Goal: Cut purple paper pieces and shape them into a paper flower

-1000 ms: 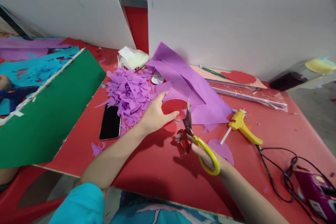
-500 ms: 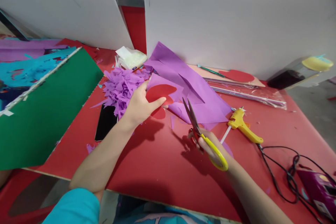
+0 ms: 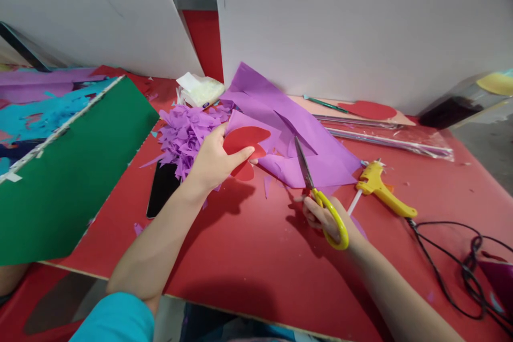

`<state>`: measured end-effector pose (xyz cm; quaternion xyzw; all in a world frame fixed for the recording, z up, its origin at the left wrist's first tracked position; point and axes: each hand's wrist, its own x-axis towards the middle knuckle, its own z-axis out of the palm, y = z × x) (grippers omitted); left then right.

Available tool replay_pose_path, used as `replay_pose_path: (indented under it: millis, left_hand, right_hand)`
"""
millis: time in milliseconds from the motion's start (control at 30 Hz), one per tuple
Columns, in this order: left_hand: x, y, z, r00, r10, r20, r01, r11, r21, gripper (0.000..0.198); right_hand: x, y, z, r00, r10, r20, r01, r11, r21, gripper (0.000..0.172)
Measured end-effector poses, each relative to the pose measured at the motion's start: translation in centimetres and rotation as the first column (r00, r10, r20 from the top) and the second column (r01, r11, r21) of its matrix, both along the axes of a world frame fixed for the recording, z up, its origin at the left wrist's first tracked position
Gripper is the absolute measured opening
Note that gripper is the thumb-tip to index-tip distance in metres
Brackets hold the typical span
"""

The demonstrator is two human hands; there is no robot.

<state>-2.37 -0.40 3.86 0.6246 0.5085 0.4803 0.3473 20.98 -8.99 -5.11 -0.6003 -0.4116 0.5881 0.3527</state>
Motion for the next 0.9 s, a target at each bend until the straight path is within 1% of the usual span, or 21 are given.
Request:
replay_pose_path:
  millis: [33,100,133,200,233,300,367,400,467,533,567,633,733,833,900]
  left_hand:
    - [0.0,0.0,0.0,1.0,0.0,0.005,0.0,1.0,-0.001,0.034]
    - [0.0,0.0,-0.1,1.0,-0.009,0.008,0.009,1.0,-0.01,0.031]
    - [0.0,0.0,-0.2,1.0,-0.017,0.005,0.017,1.0,-0.021,0.03]
    - [-0.1,0.0,-0.3,1.0,-0.03,-0.003,0.03,0.998,-0.055,0.028]
    - [-0.1,0.0,-0.3,0.999,-0.033,-0.007,0.033,0.997,-0.073,0.027]
    - [-0.1,-0.1,-0.3,0.999,-0.036,-0.016,0.034,0.994,-0.105,0.025]
    - [0.1,-0.1,-0.2,0.998,-0.054,-0.034,0.05,0.991,-0.124,0.023]
    - [0.2,-0.2,0.0,0.997,-0.069,-0.044,0.063,0.989,-0.13,0.021]
    - [0.4,-0.3,0.2,0.993,-0.094,-0.067,0.083,0.986,-0.142,0.019]
    - [0.5,-0.4,0.5,0.992,-0.077,-0.099,0.061,0.986,-0.153,0.019]
    - [0.6,-0.5,0.5,0.992,-0.055,-0.118,0.036,0.987,-0.155,0.02]
    - [0.6,-0.5,0.6,0.988,-0.019,-0.154,-0.004,0.988,-0.153,0.022]
    - [0.6,-0.5,0.4,0.986,0.005,-0.164,-0.029,0.989,-0.148,0.022]
    - [0.4,-0.3,0.1,0.994,-0.034,-0.105,0.018,0.989,-0.144,0.021]
    - [0.3,-0.3,0.0,0.996,-0.068,-0.062,0.06,0.989,-0.135,0.02]
  right_hand:
    - [0.1,0.2,-0.2,0.993,-0.004,-0.119,0.0,1.0,-0.029,0.038]
    - [0.2,0.4,-0.5,0.941,-0.007,-0.338,-0.018,0.997,-0.07,0.043]
    - [0.3,0.4,-0.7,0.914,-0.004,-0.405,-0.029,0.997,-0.077,0.046]
    - [0.2,0.2,-0.9,0.898,0.018,-0.439,-0.05,0.997,-0.062,0.046]
    - [0.1,0.0,-1.0,0.908,0.036,-0.418,-0.055,0.998,-0.033,0.045]
    - [0.1,-0.6,-1.0,0.946,0.069,-0.318,-0.059,0.997,0.042,0.043]
    - [0.3,-1.1,-0.8,0.988,0.083,-0.129,-0.07,0.992,0.102,0.041]
    - [0.4,-1.3,-0.6,0.995,0.096,-0.011,-0.095,0.989,0.111,0.039]
    - [0.6,-1.5,0.1,0.963,0.131,0.234,-0.157,0.983,0.097,0.03]
    - [0.4,-1.5,1.1,0.92,0.134,0.368,-0.18,0.979,0.094,0.021]
    - [0.2,-1.5,1.5,0.9,0.133,0.416,-0.187,0.978,0.092,0.02]
    - [-0.3,-1.4,2.0,0.859,0.092,0.504,-0.183,0.974,0.135,0.02]
    - [-1.0,-1.5,1.8,0.831,0.021,0.556,-0.128,0.98,0.154,0.028]
    - [-1.2,-1.6,0.8,0.817,-0.039,0.576,-0.046,0.99,0.134,0.027]
    - [-1.2,-1.6,0.3,0.823,-0.056,0.566,-0.025,0.991,0.134,0.025]
